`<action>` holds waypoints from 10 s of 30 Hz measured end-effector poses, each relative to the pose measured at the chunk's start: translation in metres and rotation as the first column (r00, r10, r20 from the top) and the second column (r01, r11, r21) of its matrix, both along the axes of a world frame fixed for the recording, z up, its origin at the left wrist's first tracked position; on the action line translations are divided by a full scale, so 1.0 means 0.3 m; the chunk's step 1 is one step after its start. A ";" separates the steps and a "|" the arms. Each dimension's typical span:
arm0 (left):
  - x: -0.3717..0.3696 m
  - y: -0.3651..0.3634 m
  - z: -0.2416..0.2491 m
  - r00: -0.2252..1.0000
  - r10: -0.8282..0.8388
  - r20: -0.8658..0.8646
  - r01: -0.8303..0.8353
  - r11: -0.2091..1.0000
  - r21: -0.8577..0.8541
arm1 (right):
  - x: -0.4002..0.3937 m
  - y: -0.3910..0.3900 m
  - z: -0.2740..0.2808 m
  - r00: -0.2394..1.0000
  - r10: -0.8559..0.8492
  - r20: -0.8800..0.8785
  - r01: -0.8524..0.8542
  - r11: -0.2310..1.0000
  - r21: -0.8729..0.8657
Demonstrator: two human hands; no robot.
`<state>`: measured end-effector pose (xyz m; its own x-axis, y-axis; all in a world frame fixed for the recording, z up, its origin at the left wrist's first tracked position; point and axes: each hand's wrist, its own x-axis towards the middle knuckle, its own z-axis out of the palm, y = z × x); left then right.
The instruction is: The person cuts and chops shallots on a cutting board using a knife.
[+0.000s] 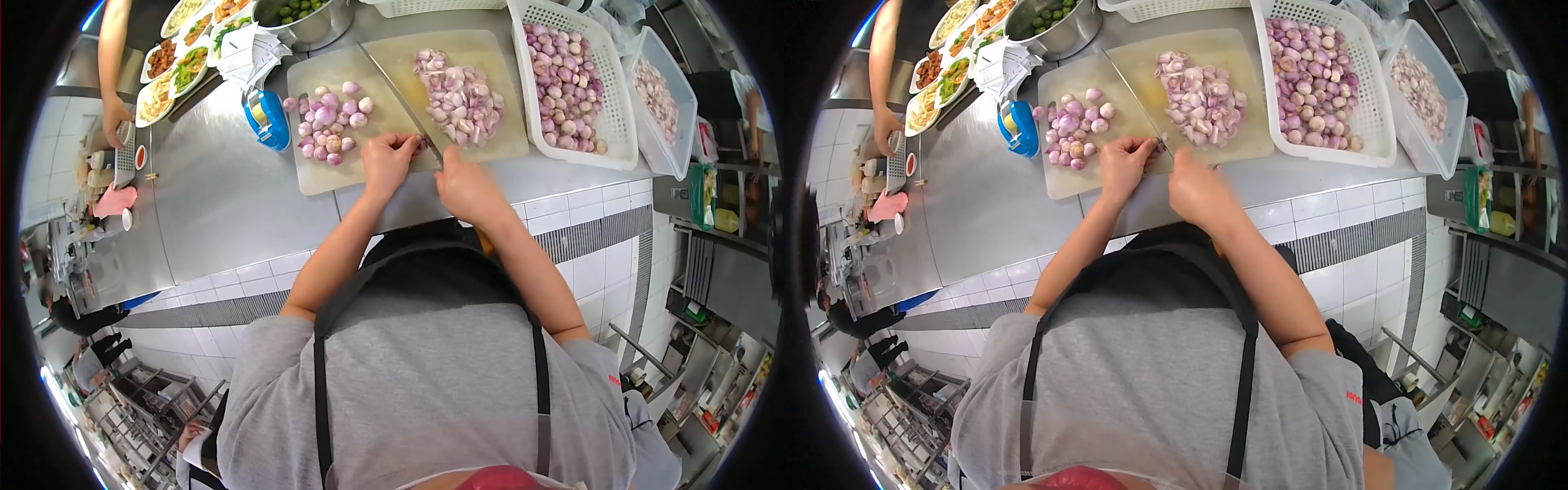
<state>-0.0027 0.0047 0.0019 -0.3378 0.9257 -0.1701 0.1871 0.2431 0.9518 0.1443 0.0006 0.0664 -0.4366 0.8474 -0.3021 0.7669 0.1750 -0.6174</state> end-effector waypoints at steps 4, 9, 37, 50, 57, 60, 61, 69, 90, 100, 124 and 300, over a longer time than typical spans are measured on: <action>-0.007 -0.002 -0.031 1.000 0.003 0.005 -0.004 0.999 0.050 | -0.024 0.003 -0.039 1.000 -0.020 -0.001 0.020 1.000 0.016; 0.011 -0.030 -0.020 0.986 -0.045 -0.161 0.088 0.957 0.276 | 0.010 0.015 -0.074 0.999 0.003 -0.047 0.003 0.991 0.134; -0.005 -0.105 -0.025 0.878 -0.119 -0.464 0.320 0.866 0.384 | 0.003 -0.038 -0.006 1.000 0.013 0.002 -0.013 0.998 0.059; -0.006 -0.103 -0.023 0.877 -0.115 -0.467 0.315 0.871 0.376 | -0.023 -0.051 -0.070 0.999 0.026 0.029 -0.030 0.991 0.129; -0.011 -0.105 -0.024 0.884 -0.104 -0.456 0.305 0.867 0.394 | -0.030 -0.057 -0.081 0.999 0.026 0.020 -0.028 0.993 0.113; -0.016 -0.096 -0.017 0.854 -0.099 -0.510 0.337 0.853 0.398 | -0.031 -0.053 -0.038 0.999 0.030 0.015 -0.032 0.994 0.104; -0.014 -0.101 -0.023 0.860 -0.102 -0.501 0.330 0.860 0.390 | -0.039 -0.065 -0.048 0.999 0.023 0.031 -0.026 0.994 0.107; -0.013 -0.101 -0.022 0.872 -0.117 -0.476 0.331 0.857 0.395 | -0.026 -0.063 -0.024 0.999 0.035 0.025 -0.037 0.994 0.101; -0.015 -0.104 -0.038 0.875 -0.079 -0.478 0.314 0.844 0.435 | -0.037 -0.073 -0.020 0.997 0.065 0.044 -0.068 0.994 0.084; -0.020 -0.113 -0.004 0.850 -0.166 -0.500 0.350 0.888 0.299 | 0.061 0.093 0.047 0.997 -0.067 -0.032 0.056 0.964 -0.258; -0.104 0.005 0.139 0.730 -0.466 -0.499 0.586 0.804 0.106 | 0.122 -0.007 0.018 0.976 -0.122 -0.182 0.062 0.950 -0.306; -0.038 0.008 0.003 0.965 -0.156 0.210 0.192 0.967 -0.167 | 0.001 -0.072 0.027 0.999 -0.055 -0.002 0.054 0.998 -0.042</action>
<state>-0.0141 0.0071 0.0029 -0.1180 0.9134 -0.3897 0.0590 0.3982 0.9154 0.1446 -0.0211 0.0745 -0.3911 0.8566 -0.3367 0.7727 0.1069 -0.6257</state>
